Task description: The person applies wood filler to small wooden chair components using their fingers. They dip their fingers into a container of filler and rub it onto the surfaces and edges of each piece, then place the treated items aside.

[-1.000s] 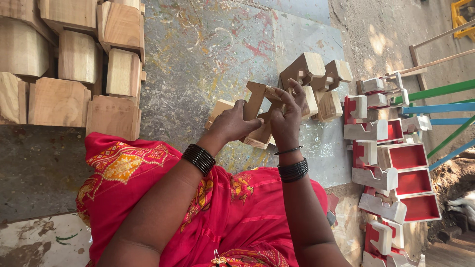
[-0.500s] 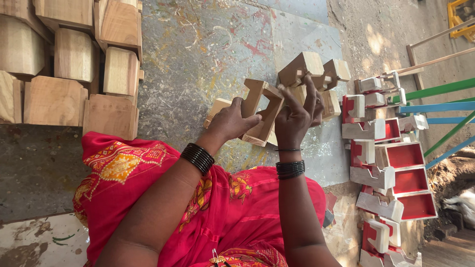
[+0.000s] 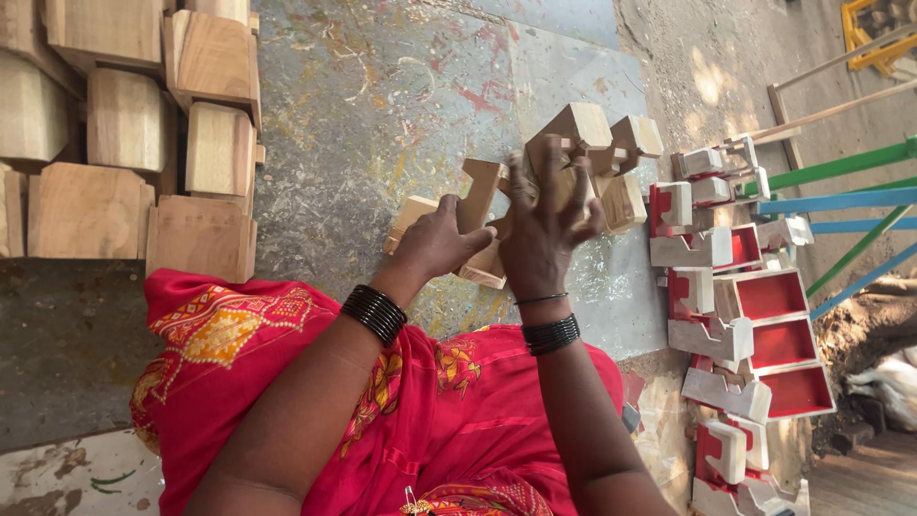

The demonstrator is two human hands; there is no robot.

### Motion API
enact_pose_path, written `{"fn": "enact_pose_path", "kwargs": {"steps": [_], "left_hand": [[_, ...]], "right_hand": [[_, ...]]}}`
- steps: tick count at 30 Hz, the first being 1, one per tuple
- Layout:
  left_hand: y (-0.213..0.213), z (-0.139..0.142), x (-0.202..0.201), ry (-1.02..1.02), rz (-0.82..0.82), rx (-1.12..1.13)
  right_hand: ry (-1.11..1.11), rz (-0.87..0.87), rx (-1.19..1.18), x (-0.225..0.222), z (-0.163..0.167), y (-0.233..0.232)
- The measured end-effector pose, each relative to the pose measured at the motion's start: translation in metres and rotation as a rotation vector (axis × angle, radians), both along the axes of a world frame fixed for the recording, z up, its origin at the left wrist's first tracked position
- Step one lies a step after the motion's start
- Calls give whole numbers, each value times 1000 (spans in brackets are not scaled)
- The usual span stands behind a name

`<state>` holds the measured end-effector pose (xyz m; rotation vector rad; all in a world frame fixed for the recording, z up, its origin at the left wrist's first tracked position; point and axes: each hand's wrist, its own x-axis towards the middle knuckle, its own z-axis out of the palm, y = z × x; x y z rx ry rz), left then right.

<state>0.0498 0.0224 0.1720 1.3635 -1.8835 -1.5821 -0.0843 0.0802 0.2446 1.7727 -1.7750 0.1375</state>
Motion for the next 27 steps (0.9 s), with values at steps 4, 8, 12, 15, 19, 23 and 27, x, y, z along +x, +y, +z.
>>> {"fn": "enact_pose_path", "kwargs": {"steps": [4,8,12,15,19,23,27], "left_hand": [[-2,1,1,-3,26,-28],[-1,7,4,-23,43,4],[-2,14,9,-27,33,17],[-3,11,11,43,61,41],[-5,5,7,42,130,-26],[-11,14,-6,5,130,-43],[-12,28,-18,-117,68,-22]], "right_hand": [[-55,-32,39,2,-1,2],[-40,-1,31,-1,-4,3],[-272,-71,28,-47,-9,5],[-663,-13,14,-112,-25,27],[-553,-299,228,-158,-102,49],[-481,-301,314,-176,-162,44],[-539,-190,344,-176,-179,29]]}}
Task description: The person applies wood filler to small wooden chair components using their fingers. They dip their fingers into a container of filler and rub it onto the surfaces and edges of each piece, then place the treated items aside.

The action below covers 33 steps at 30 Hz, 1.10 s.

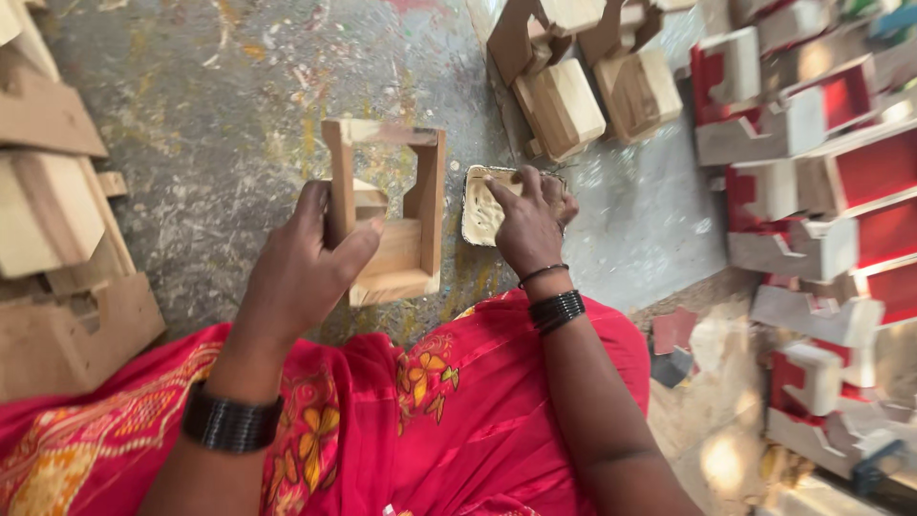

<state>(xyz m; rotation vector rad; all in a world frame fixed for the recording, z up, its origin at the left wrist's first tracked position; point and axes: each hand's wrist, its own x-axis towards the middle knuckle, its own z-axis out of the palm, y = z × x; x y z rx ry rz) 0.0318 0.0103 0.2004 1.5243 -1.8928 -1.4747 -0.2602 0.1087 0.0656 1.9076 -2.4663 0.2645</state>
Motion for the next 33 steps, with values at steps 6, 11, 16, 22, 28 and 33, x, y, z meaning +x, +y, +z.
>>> {"fn": "enact_pose_path", "kwargs": {"steps": [6,11,16,22,28,33], "left_hand": [[-5,1,-13,-15,-4,76],[-5,-5,-12,121,-29,2],[-2,-6,-6,108,-9,28],[-2,-2,-2,126,7,49],[0,-1,-9,61,-48,22],[1,-2,-10,110,-49,-11]], "right_hand": [[50,-45,143,7,4,-13],[23,-28,165,7,-4,-11],[-1,-31,108,7,-11,-13],[-917,-248,-79,-6,42,-24],[-1720,-16,-327,39,114,-13],[-661,78,-468,71,131,-23]]}}
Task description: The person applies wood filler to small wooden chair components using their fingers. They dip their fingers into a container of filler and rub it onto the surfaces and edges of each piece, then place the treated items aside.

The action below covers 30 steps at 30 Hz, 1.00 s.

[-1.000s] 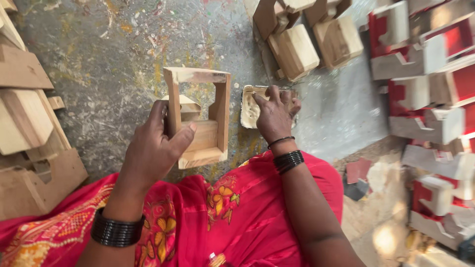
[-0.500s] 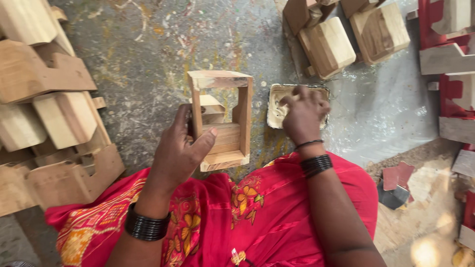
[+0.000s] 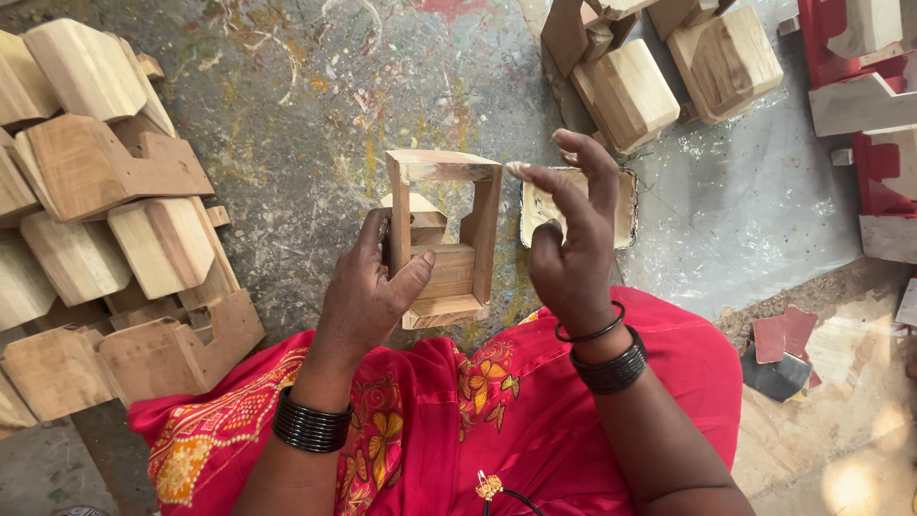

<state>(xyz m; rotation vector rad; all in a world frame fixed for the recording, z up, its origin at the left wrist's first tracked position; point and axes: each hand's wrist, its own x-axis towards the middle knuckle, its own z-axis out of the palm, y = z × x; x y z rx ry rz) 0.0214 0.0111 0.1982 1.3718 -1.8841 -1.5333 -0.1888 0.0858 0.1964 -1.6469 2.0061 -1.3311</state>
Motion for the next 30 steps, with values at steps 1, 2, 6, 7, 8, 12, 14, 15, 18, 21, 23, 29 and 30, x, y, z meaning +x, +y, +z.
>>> {"fn": "enact_pose_path", "kwargs": {"steps": [1,2,6,7,8,12,14,15,18,21,23,29,30], "left_hand": [[-1,0,1,-13,8,21],[-1,-1,1,-26,16,43],[-3,-3,3,-8,17,59],[-3,-4,3,3,14,59],[-3,-4,4,14,11,58],[-2,-5,4,22,20,60],[-2,-4,4,11,34,74],[-2,-4,4,5,40,80],[-2,-4,4,65,27,16],[0,-4,3,42,24,44],[0,-4,2,26,16,59],[0,-3,3,55,-10,23],[0,-3,4,67,-14,19]], "right_hand": [[22,-15,16,4,2,1],[44,-30,32,7,3,2],[288,-32,20,12,2,1],[322,-34,26,13,0,1],[356,-36,31,14,-2,0],[528,-67,37,18,-7,0],[528,-79,-21,17,-7,1],[527,-87,-50,17,-6,2],[335,-100,22,14,-5,1],[370,-80,86,12,-6,-1],[375,-88,96,13,-8,-4],[-109,100,27,-6,-16,-12],[-239,157,13,-10,-16,-12]]}}
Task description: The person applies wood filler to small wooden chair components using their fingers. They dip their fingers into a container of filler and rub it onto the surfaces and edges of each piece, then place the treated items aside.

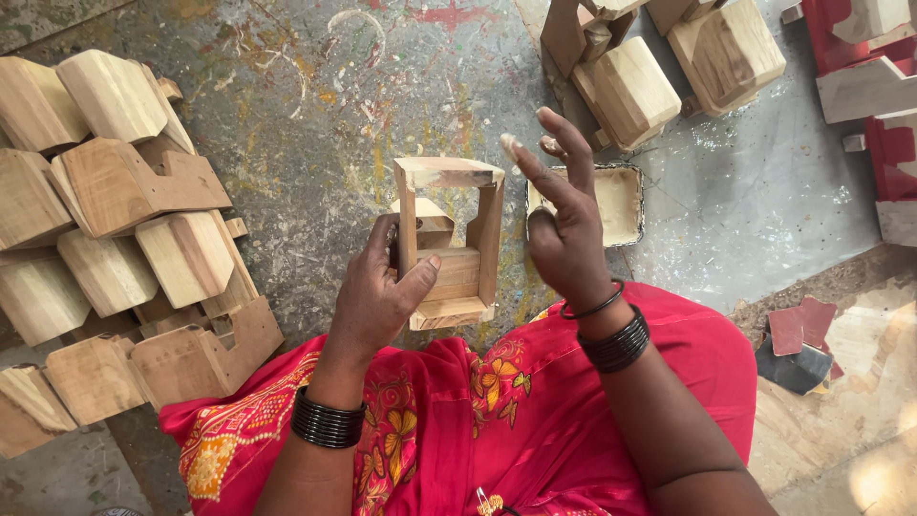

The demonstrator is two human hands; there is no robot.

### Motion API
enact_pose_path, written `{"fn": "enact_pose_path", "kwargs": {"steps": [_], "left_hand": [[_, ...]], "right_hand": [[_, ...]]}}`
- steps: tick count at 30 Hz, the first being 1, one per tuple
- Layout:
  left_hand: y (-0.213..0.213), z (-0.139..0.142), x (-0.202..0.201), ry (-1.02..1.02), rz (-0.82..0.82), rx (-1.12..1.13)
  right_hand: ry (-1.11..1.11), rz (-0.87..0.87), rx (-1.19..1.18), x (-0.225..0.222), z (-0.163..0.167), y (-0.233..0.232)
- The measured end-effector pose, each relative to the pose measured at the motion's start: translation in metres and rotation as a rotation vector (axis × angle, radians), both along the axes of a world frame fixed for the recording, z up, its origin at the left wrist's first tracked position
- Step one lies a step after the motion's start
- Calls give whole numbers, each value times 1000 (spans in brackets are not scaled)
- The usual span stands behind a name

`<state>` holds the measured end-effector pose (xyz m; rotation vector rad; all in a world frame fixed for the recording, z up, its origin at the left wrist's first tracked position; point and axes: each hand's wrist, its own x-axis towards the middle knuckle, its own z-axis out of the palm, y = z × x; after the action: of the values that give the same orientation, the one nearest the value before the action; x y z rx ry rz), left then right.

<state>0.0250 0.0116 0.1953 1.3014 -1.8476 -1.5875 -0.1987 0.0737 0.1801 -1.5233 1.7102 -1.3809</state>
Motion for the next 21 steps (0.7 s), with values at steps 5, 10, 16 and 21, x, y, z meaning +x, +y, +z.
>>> {"fn": "enact_pose_path", "kwargs": {"steps": [5,10,16,21], "left_hand": [[0,0,-1,-41,5,54],[0,-2,-1,-9,6,51],[-1,-3,2,-11,20,59],[-1,-4,2,-8,33,63]], "right_hand": [[379,-82,23,-6,0,3],[721,-120,-2,-4,-5,5],[1036,-154,-91,-9,-16,9],[701,-127,-265,-12,-23,12]]}}
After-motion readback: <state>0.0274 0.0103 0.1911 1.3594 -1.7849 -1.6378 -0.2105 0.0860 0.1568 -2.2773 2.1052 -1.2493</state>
